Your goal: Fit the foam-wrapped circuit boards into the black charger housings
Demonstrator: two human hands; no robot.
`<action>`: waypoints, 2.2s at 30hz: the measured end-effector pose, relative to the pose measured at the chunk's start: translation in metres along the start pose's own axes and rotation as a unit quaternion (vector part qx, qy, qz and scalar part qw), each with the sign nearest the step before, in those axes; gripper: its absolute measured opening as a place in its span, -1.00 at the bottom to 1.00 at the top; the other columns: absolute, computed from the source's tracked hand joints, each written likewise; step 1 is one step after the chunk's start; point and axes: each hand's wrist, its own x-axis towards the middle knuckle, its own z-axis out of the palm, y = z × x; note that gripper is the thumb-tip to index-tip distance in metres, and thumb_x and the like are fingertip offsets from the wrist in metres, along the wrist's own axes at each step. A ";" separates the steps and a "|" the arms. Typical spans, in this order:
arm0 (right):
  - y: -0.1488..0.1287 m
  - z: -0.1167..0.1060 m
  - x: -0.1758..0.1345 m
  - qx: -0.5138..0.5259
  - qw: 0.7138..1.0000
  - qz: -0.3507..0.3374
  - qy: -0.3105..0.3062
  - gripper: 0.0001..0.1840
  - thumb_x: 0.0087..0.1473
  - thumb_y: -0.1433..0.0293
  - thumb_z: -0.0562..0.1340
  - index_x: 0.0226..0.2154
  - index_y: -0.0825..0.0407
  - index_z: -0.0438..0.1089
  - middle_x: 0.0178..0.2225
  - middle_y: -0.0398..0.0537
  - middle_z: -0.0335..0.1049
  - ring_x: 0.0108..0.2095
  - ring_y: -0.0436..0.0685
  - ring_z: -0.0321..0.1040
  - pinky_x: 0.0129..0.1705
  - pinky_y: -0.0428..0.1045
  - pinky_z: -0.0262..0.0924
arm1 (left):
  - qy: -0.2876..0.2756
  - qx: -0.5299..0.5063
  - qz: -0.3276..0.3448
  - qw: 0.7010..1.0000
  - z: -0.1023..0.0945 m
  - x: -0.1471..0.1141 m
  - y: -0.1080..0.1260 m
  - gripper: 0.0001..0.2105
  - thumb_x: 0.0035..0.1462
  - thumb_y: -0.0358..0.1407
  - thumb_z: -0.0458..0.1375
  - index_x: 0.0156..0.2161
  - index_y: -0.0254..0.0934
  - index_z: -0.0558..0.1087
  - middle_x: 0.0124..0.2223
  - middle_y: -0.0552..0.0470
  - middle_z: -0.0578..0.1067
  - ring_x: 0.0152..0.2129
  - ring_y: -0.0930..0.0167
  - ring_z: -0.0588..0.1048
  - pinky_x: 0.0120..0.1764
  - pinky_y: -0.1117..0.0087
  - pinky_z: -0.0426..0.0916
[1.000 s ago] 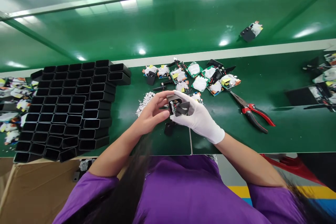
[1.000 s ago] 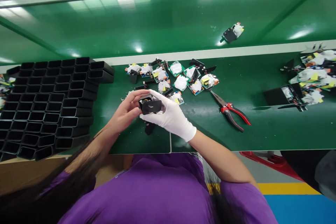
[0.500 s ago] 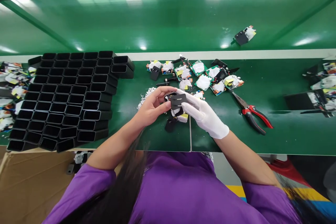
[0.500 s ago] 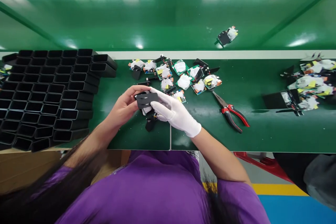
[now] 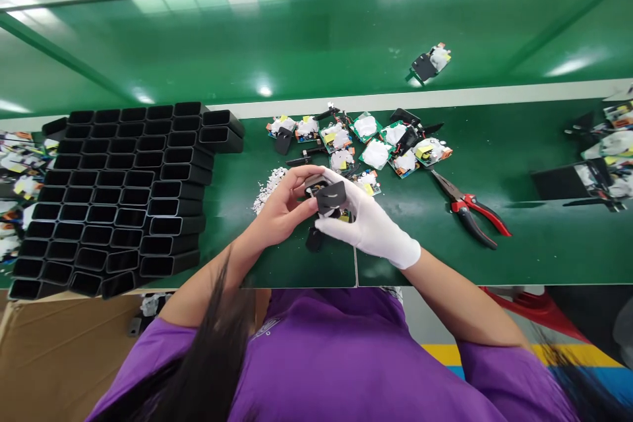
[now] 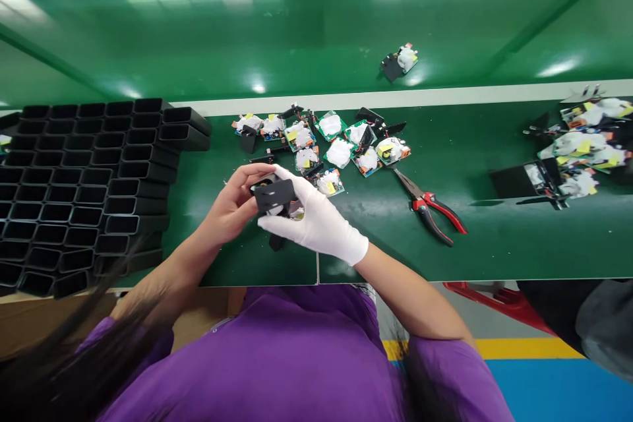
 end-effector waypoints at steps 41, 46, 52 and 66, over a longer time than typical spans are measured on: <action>-0.016 0.015 0.017 -0.144 0.985 -0.087 0.042 -0.29 0.13 0.27 0.26 0.32 -0.07 0.16 0.17 0.06 0.35 0.07 0.23 0.37 0.12 0.18 0.34 | 0.090 -0.138 -0.029 0.986 -0.007 0.005 0.013 -0.57 0.11 -0.04 0.18 0.05 -0.15 0.39 0.01 -0.07 0.50 -0.27 0.32 0.54 -0.26 0.30 0.50; -0.028 -0.022 0.023 -0.200 0.973 -0.075 0.088 -0.44 0.14 0.23 0.27 0.20 -0.10 0.33 0.08 0.05 0.44 -0.06 0.23 0.44 0.01 0.20 0.39 | 0.147 -0.254 -0.088 0.952 -0.026 0.010 0.021 -0.60 0.13 -0.01 -0.03 -0.06 -0.14 0.46 -0.04 -0.06 0.55 -0.68 0.57 0.28 -0.62 0.47 0.27; -0.023 -0.094 0.103 -0.490 0.854 -0.064 0.164 -0.36 0.11 0.31 0.23 0.24 0.05 0.26 0.20 0.19 0.27 0.15 0.40 0.28 0.22 0.33 0.17 | 0.140 -0.277 -0.103 0.945 -0.031 0.010 0.008 -0.64 0.11 -0.03 -0.02 -0.17 -0.18 0.48 -0.05 -0.06 0.57 -0.69 0.59 0.24 -0.60 0.45 0.24; -0.011 -0.119 0.268 -0.657 0.740 0.143 0.003 -0.33 0.01 0.17 0.37 0.18 -0.08 0.36 0.20 0.18 0.26 0.14 0.49 0.26 0.14 0.31 0.21 | 0.170 -0.345 -0.109 0.917 -0.033 0.015 0.014 -0.68 0.10 -0.03 0.01 -0.32 -0.23 0.44 -0.44 -0.02 0.55 -0.74 0.56 0.24 -0.67 0.51 0.18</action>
